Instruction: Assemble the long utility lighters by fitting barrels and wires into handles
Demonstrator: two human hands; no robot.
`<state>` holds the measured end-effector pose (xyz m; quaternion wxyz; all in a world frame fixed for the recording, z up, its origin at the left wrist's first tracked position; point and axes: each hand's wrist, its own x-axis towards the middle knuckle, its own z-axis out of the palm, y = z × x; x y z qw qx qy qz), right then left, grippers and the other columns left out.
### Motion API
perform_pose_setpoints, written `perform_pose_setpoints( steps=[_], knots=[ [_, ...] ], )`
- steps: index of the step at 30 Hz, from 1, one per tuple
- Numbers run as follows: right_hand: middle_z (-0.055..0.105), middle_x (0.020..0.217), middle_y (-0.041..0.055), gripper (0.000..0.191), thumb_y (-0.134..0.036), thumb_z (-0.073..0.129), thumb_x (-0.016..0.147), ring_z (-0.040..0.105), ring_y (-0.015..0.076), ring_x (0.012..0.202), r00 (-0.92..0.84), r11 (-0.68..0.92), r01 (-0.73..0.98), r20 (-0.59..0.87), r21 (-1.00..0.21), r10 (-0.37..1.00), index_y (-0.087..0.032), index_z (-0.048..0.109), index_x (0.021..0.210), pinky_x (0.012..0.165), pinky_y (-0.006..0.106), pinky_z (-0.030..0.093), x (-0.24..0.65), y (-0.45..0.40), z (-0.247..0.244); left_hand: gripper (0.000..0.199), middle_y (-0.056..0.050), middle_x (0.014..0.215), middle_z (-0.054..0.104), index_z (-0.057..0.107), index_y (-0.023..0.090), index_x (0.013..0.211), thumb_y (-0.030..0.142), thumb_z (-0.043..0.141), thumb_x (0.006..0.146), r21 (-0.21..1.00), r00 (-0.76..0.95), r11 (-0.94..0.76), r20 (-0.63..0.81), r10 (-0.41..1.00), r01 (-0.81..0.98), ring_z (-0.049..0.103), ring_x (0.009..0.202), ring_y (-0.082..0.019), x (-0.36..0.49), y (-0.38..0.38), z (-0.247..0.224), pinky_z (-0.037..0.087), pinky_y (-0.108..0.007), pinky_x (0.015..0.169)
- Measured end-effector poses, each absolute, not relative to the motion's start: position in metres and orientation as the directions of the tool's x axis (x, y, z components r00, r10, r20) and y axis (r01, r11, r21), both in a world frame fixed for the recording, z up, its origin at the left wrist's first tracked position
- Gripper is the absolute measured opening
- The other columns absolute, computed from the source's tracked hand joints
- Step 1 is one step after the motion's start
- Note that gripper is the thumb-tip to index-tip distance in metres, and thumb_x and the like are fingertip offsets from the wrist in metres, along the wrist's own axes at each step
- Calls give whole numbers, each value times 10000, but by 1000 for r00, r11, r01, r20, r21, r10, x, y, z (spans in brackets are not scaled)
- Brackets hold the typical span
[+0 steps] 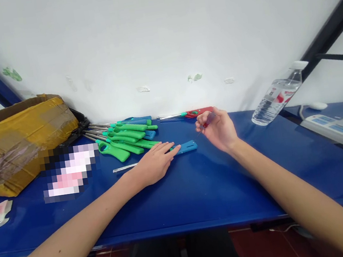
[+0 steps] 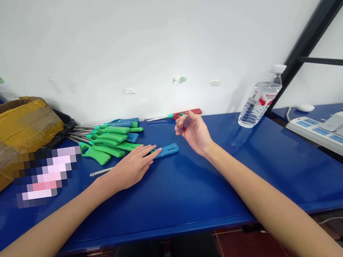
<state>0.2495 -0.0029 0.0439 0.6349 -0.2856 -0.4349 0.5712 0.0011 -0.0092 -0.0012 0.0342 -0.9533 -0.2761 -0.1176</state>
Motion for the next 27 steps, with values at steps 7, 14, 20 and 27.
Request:
perform_pose_setpoints(
  steps=[7, 14, 20, 27],
  knots=[
    [476, 660, -14, 436, -592, 688, 822, 538, 147, 671, -27, 179, -448, 213, -876, 977, -223, 537, 647, 619, 266, 468, 248, -5, 49, 491, -151, 1497, 485, 437, 181, 1491, 151, 310, 1018, 12, 815, -840, 233, 530, 543, 432, 1405, -294, 1, -9, -2, 369, -501, 1149],
    [293, 542, -32, 632, -772, 444, 858, 450, 152, 552, -108, 117, -463, 187, -879, 976, -228, 394, 539, 619, 304, 469, 248, -7, 52, 493, -148, 1496, 488, 441, 184, 1489, 149, 302, 1017, 10, 813, -837, 229, 535, 548, 431, 1408, -289, 1, -9, 0, 370, -502, 1150],
    [469, 623, -22, 442, -635, 620, 855, 542, 152, 634, -93, 126, -492, 196, -862, 976, -234, 560, 680, 657, 299, 485, 247, -8, 53, 478, -143, 1537, 438, 424, 179, 1503, 343, 336, 1063, 20, 805, -821, 189, 563, 570, 367, 1451, -287, 4, -13, 4, 296, -483, 1195],
    [512, 665, -35, 378, -567, 682, 847, 531, 122, 620, 55, 256, -461, 260, -850, 964, -228, 570, 725, 630, 262, 469, 246, -4, 49, 525, -139, 1569, 382, 392, 176, 1518, 429, 338, 1061, 37, 802, -817, 171, 572, 575, 284, 1492, -267, 4, -16, 6, 242, -474, 1218]
  ],
)
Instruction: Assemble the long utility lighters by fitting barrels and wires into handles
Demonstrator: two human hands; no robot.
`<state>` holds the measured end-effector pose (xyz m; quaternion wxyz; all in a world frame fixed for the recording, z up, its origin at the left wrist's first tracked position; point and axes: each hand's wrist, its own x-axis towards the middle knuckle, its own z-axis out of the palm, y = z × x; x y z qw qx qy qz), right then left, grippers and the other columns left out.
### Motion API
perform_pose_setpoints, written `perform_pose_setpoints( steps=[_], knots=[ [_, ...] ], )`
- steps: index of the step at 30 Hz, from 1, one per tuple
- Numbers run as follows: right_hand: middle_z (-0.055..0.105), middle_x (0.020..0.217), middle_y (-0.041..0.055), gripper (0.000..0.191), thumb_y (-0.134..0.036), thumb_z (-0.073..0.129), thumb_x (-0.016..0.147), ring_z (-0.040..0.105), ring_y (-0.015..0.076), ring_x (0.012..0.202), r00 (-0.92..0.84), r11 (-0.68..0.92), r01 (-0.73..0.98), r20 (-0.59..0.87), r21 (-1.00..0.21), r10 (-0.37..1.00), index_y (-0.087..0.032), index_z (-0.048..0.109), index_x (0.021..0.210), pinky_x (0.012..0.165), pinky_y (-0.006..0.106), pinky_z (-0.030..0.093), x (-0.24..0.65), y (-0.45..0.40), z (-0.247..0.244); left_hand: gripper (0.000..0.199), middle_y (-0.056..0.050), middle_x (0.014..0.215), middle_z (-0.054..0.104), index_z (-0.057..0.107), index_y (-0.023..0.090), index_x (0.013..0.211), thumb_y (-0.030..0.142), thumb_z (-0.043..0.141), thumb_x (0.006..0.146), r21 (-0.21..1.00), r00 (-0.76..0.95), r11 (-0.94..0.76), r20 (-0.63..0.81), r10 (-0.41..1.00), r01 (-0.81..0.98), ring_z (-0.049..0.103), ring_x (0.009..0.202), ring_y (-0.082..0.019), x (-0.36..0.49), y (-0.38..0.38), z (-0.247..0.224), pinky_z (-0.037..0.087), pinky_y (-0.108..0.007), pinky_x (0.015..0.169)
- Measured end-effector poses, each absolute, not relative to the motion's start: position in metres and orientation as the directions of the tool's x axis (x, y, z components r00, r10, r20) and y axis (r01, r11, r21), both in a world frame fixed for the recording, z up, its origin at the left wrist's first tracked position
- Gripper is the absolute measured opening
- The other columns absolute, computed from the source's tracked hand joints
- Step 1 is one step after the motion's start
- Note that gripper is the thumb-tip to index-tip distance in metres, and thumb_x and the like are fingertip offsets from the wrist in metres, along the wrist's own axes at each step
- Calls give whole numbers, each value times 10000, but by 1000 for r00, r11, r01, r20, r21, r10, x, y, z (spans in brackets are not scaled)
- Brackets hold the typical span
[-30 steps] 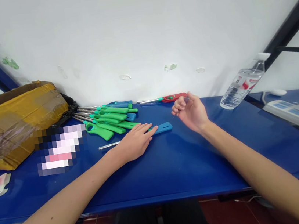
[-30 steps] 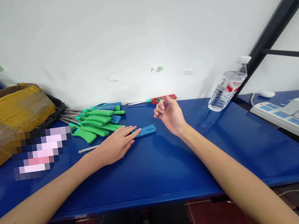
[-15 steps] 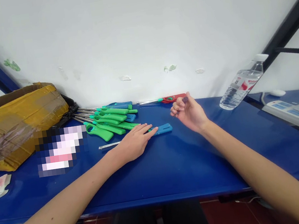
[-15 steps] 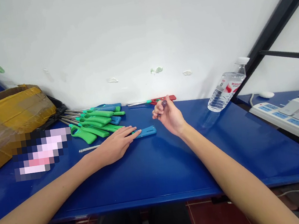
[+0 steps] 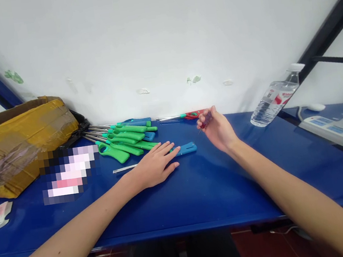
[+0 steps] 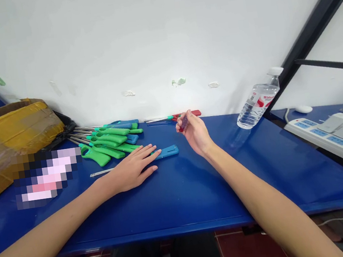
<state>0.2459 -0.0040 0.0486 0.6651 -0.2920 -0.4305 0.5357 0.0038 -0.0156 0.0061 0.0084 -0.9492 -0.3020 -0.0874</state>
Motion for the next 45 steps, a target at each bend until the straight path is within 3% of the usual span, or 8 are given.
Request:
perform_pose_setpoints(
  steps=[9, 12, 17, 24, 30, 34, 40, 45],
  knots=[
    [273, 533, -49, 536, -639, 501, 923, 412, 138, 514, -56, 185, -517, 248, -836, 967, -229, 394, 596, 631, 305, 471, 248, -5, 49, 573, -136, 1574, 371, 361, 182, 1533, 484, 365, 1046, 32, 800, -817, 188, 570, 575, 291, 1490, -259, 3, -15, 2, 219, -456, 1228],
    [324, 556, -45, 425, -532, 535, 932, 421, 138, 528, -62, 159, -520, 223, -839, 973, -233, 462, 641, 628, 304, 468, 247, -8, 51, 578, -137, 1574, 370, 359, 181, 1533, 484, 377, 1042, 32, 800, -818, 185, 570, 575, 295, 1488, -262, 3, -15, 2, 218, -457, 1228],
    [560, 765, -8, 244, -416, 642, 875, 542, 136, 682, 22, 179, -560, 201, -809, 979, -235, 551, 740, 650, 273, 473, 247, -7, 51, 589, -143, 1577, 364, 345, 172, 1540, 483, 374, 1041, 27, 800, -813, 158, 578, 582, 292, 1489, -265, 3, -16, 4, 210, -450, 1230],
    [314, 565, -51, 476, -634, 530, 912, 400, 133, 514, -19, 161, -506, 198, -847, 980, -238, 457, 657, 578, 279, 450, 249, -3, 49, 568, -138, 1578, 364, 374, 185, 1526, 480, 377, 1040, 32, 801, -817, 178, 571, 575, 303, 1485, -272, 3, -16, 4, 230, -464, 1222],
    [248, 551, -42, 586, -714, 415, 912, 379, 146, 520, -46, 179, -495, 232, -850, 972, -230, 347, 588, 589, 300, 453, 251, -5, 49, 582, -138, 1580, 358, 359, 179, 1535, 482, 377, 1038, 32, 800, -813, 163, 578, 581, 299, 1485, -280, 3, -16, 4, 233, -468, 1222],
    [302, 573, -25, 510, -595, 457, 920, 431, 157, 567, -44, 174, -525, 231, -833, 972, -229, 364, 577, 606, 307, 454, 251, -6, 48, 590, -144, 1582, 354, 354, 168, 1538, 483, 374, 1039, 25, 798, -809, 149, 584, 588, 296, 1486, -283, 3, -16, 5, 227, -464, 1224],
    [539, 767, 0, 228, -390, 626, 863, 564, 146, 745, 23, 195, -565, 221, -802, 975, -228, 553, 720, 682, 267, 480, 252, -3, 47, 580, -132, 1574, 376, 348, 177, 1537, 478, 364, 1042, 30, 802, -814, 156, 577, 580, 305, 1484, -271, 4, -16, 6, 224, -458, 1223],
    [441, 611, -30, 370, -536, 627, 888, 542, 148, 663, 17, 168, -549, 190, -819, 982, -238, 517, 697, 639, 263, 479, 252, 0, 44, 580, -141, 1575, 373, 366, 174, 1530, 481, 378, 1038, 28, 800, -813, 160, 579, 582, 310, 1481, -284, 4, -16, 5, 226, -457, 1223]
  ],
)
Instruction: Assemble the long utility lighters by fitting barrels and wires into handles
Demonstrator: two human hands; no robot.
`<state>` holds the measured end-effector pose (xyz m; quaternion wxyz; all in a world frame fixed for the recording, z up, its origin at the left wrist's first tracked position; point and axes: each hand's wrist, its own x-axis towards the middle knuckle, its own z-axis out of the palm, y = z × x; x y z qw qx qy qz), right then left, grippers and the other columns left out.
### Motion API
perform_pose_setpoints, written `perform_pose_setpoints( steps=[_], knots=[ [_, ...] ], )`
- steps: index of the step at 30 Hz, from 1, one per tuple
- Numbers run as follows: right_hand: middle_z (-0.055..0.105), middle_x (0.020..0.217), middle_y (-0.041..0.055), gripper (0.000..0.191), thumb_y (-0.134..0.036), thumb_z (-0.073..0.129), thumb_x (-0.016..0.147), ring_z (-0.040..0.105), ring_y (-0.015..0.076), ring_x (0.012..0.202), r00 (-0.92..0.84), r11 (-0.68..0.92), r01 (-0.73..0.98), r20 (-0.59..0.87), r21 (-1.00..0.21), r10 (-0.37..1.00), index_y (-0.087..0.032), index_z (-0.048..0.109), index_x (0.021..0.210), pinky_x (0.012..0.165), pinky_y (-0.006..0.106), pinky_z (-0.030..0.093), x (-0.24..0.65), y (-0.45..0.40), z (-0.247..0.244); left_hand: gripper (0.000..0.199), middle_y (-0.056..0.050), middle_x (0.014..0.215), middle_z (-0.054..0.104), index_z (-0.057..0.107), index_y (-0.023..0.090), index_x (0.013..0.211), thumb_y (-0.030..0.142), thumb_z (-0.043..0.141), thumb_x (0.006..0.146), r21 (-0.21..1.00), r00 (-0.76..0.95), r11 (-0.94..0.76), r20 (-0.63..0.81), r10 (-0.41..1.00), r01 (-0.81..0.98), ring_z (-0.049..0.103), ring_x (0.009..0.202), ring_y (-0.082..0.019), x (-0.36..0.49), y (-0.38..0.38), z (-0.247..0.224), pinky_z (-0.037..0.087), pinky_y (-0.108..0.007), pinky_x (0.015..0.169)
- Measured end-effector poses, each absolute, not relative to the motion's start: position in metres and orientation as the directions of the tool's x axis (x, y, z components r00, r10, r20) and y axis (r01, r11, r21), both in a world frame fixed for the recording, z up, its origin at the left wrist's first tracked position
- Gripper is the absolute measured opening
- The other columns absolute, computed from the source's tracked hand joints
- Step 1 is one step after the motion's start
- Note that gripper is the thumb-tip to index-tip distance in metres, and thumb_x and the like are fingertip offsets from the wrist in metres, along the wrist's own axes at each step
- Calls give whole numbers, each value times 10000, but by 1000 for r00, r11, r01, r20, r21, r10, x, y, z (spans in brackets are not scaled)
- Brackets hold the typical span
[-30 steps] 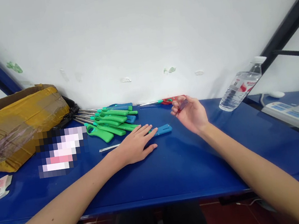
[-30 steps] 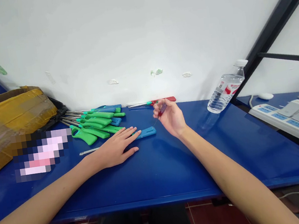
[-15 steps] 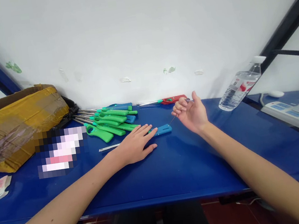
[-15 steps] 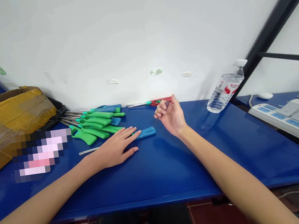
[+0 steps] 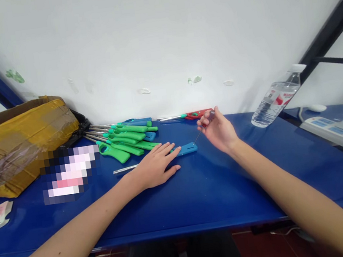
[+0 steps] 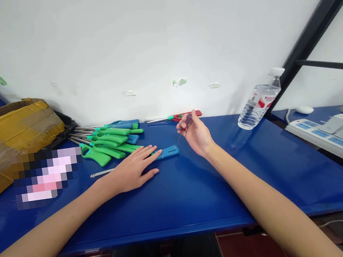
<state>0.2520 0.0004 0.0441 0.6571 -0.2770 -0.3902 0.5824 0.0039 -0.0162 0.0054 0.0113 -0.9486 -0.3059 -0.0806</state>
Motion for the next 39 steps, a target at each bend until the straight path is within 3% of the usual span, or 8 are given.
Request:
perform_pose_setpoints(
  steps=[4, 7, 11, 15, 24, 28, 34, 39],
  knots=[
    [320, 548, -40, 501, -634, 546, 896, 486, 164, 582, -36, 161, -560, 218, -813, 975, -241, 385, 629, 622, 298, 489, 254, 1, 43, 591, -147, 1583, 354, 355, 174, 1539, 488, 372, 1039, 24, 800, -811, 150, 582, 585, 295, 1486, -295, 4, -16, 6, 233, -467, 1221],
    [358, 570, -21, 498, -603, 514, 913, 512, 180, 623, -30, 166, -576, 223, -800, 974, -242, 352, 611, 645, 319, 498, 255, -1, 44, 595, -141, 1584, 354, 344, 172, 1544, 487, 369, 1040, 15, 795, -803, 132, 592, 595, 297, 1486, -291, 5, -17, 7, 226, -460, 1224],
    [522, 708, 14, 341, -424, 537, 909, 584, 174, 755, -12, 152, -582, 196, -799, 981, -229, 467, 638, 680, 297, 492, 255, -3, 46, 590, -136, 1581, 361, 354, 172, 1539, 481, 381, 1038, 19, 794, -802, 129, 595, 598, 302, 1484, -287, 4, -17, 7, 222, -455, 1228],
    [571, 758, -3, 189, -339, 610, 885, 588, 152, 755, -1, 150, -586, 186, -796, 983, -234, 566, 734, 677, 280, 478, 252, -5, 49, 593, -139, 1582, 357, 351, 171, 1541, 485, 379, 1038, 16, 794, -803, 136, 592, 596, 300, 1484, -289, 4, -17, 6, 224, -461, 1227],
    [306, 529, -33, 552, -637, 537, 903, 472, 164, 589, -91, 108, -562, 191, -820, 977, -232, 374, 565, 620, 303, 448, 250, -2, 44, 590, -135, 1581, 363, 351, 178, 1540, 491, 363, 1039, 2, 794, -801, 131, 594, 599, 308, 1481, -290, 5, -17, 6, 229, -456, 1223],
    [367, 572, -15, 509, -585, 531, 915, 486, 172, 616, -77, 119, -577, 199, -808, 977, -233, 400, 572, 618, 312, 449, 252, -4, 45, 592, -132, 1581, 365, 346, 177, 1542, 490, 365, 1040, 7, 793, -800, 128, 596, 600, 310, 1481, -285, 5, -17, 6, 226, -458, 1224],
    [542, 769, 5, 265, -412, 656, 874, 554, 152, 737, -10, 163, -555, 203, -815, 979, -223, 575, 706, 663, 273, 471, 249, -6, 49, 604, -142, 1590, 340, 329, 166, 1552, 485, 372, 1041, -1, 791, -796, 111, 601, 605, 294, 1487, -290, 5, -17, 8, 222, -458, 1228],
    [407, 605, -23, 448, -574, 633, 874, 515, 144, 647, -34, 135, -514, 177, -847, 984, -216, 522, 628, 637, 263, 462, 250, -1, 46, 607, -150, 1588, 343, 334, 161, 1551, 486, 369, 1040, -6, 791, -795, 108, 602, 606, 293, 1486, -297, 6, -18, 8, 218, -454, 1229]
  ],
)
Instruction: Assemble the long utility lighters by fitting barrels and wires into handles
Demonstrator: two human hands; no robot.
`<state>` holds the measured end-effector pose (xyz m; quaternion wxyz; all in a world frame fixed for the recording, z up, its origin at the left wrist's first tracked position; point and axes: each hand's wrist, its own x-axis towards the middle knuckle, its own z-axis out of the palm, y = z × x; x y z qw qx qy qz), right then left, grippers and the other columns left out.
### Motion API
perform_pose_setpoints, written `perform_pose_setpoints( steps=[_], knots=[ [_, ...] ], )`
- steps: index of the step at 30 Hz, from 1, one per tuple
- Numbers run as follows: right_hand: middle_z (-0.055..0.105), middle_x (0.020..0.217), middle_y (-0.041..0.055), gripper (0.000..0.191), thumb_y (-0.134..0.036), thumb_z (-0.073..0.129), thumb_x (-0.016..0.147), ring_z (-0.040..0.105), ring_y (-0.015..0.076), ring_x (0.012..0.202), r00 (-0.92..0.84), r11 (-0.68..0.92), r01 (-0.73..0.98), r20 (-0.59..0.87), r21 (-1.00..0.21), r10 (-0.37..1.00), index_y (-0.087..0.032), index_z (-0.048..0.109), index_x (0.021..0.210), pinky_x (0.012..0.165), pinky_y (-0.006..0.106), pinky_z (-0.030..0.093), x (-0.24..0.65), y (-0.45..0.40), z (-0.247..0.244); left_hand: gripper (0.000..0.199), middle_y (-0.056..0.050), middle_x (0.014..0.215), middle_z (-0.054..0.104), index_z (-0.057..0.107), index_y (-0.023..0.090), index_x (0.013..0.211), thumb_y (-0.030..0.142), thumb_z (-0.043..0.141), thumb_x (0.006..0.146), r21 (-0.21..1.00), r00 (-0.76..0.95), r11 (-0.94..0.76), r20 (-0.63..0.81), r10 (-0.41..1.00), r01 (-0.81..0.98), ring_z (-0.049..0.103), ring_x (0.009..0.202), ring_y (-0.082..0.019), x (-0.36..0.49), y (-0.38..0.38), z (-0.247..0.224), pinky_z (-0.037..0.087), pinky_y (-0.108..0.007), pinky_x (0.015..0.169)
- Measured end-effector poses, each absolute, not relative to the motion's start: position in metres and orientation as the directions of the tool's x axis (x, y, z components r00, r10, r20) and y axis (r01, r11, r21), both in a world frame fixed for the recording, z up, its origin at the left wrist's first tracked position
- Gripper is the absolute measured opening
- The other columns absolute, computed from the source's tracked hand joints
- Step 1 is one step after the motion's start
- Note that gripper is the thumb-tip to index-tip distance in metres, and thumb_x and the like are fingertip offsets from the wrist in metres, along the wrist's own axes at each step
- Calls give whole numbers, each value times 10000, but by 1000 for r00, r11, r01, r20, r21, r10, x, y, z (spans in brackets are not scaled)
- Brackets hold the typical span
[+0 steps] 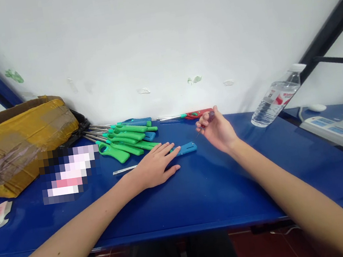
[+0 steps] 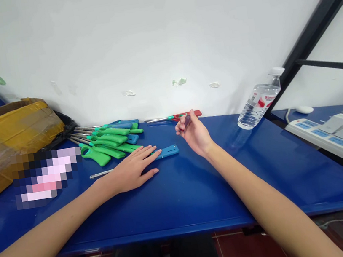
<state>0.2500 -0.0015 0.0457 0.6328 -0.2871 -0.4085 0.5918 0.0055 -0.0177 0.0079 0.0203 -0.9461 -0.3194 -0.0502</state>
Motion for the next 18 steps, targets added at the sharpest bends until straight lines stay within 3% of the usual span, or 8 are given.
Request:
perform_pose_setpoints(
  steps=[3, 6, 14, 18],
  knots=[
    [293, 543, -38, 557, -654, 537, 895, 473, 147, 593, -72, 121, -530, 187, -839, 980, -220, 420, 566, 632, 273, 459, 251, -1, 44, 599, -142, 1579, 364, 346, 169, 1544, 488, 369, 1039, 10, 793, -801, 129, 595, 599, 307, 1482, -291, 5, -17, 6, 223, -455, 1226],
    [285, 539, -37, 567, -655, 480, 916, 463, 152, 583, -90, 117, -552, 199, -825, 976, -225, 380, 560, 639, 287, 462, 252, -2, 45, 591, -131, 1571, 385, 353, 178, 1537, 495, 359, 1038, 16, 795, -805, 149, 589, 593, 322, 1476, -281, 4, -16, 5, 225, -450, 1223],
    [522, 717, -7, 319, -479, 638, 884, 551, 155, 700, -29, 149, -541, 195, -828, 980, -231, 538, 709, 645, 282, 475, 251, -4, 49, 598, -134, 1574, 378, 341, 171, 1542, 494, 358, 1039, 21, 792, -802, 141, 594, 597, 311, 1481, -274, 4, -17, 6, 213, -439, 1228],
    [409, 608, -26, 459, -608, 585, 891, 519, 155, 630, -3, 159, -492, 185, -856, 983, -235, 473, 648, 636, 288, 471, 252, -1, 47, 592, -133, 1574, 377, 346, 179, 1541, 494, 360, 1039, 25, 794, -805, 148, 589, 593, 309, 1482, -277, 4, -17, 5, 223, -450, 1225]
  ],
)
